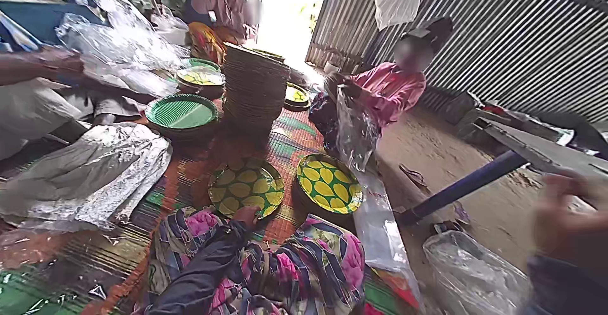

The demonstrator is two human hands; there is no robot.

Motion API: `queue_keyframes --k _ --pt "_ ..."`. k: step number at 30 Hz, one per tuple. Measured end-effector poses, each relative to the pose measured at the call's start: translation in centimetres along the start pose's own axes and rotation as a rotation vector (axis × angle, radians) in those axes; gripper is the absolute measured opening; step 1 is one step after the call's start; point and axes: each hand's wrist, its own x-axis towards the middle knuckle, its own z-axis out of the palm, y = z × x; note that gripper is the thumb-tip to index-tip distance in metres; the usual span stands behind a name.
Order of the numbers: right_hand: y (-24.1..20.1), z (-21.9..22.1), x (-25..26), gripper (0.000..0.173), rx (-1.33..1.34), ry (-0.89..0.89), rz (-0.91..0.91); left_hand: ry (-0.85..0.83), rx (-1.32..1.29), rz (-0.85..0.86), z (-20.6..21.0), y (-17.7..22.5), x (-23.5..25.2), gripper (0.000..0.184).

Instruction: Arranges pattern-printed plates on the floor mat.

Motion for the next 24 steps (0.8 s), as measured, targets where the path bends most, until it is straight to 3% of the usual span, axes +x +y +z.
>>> queue_keyframes --k 2,6,8,10,13,16,24 --pt "-2.0 6.4 0.3 0.038 0.097 -0.185 -0.156 0.001 0.011 0.002 0.2 0.1 0.0 0.041" --pt "-8.8 21.7 -0.9 0.044 0.015 -0.776 -0.027 -0.002 0.026 -0.021 -0.1 0.4 -0.8 0.041" --pt "-10.2 30.0 -4.6 0.052 -0.037 -0.99 -0.015 -0.018 0.033 -0.035 -0.2 0.3 -1.1 0.041" --pt "-11.2 35.3 -9.4 0.047 -0.116 -1.128 -0.016 -0.02 0.036 -0.05 0.1 0.4 -1.1 0.042" --pt "-13.4 36.5 -10.1 0.037 -0.23 -1.252 -0.056 -0.017 0.042 -0.057 0.2 0.1 -0.8 0.041" --pt "-12.3 37.4 -10.3 0.037 -0.287 -1.295 -0.035 -0.035 0.046 -0.035 0.2 0.3 0.6 0.04" --pt "-13.2 36.9 -11.5 0.03 -0.286 -1.166 -0.081 -0.037 0.065 -0.024 0.1 0.4 0.3 0.04"
